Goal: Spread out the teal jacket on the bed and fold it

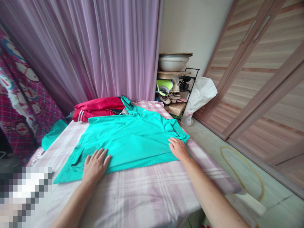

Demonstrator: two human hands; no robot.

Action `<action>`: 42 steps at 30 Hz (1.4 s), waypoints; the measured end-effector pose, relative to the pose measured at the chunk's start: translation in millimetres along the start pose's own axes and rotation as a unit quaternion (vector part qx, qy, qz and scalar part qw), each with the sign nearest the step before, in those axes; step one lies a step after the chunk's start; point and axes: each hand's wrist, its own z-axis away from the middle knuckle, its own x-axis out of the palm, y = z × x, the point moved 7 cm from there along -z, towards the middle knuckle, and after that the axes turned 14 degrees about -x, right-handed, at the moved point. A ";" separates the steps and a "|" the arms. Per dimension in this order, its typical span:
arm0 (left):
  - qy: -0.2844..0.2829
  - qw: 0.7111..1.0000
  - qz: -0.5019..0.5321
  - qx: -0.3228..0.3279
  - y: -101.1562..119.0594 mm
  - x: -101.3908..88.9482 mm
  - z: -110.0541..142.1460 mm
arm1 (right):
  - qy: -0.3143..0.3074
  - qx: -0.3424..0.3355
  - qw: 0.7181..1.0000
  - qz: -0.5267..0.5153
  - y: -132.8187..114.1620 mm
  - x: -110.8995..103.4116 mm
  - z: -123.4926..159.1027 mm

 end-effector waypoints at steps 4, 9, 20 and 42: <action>0.004 1.000 0.027 -0.002 -1.0 5.6 9.4 | 0.000 0.013 1.000 0.009 -1.6 0.2 -1.9; 0.013 1.000 0.024 -0.002 1.0 3.5 8.4 | 0.047 0.012 0.999 0.008 -28.3 -13.5 0.0; -0.014 0.998 0.068 0.004 -0.4 6.6 10.7 | -0.004 0.008 1.000 0.028 -62.2 19.3 17.7; 0.046 0.993 0.094 0.050 -3.6 6.4 47.2 | -0.004 0.083 0.996 0.042 -69.2 5.9 27.7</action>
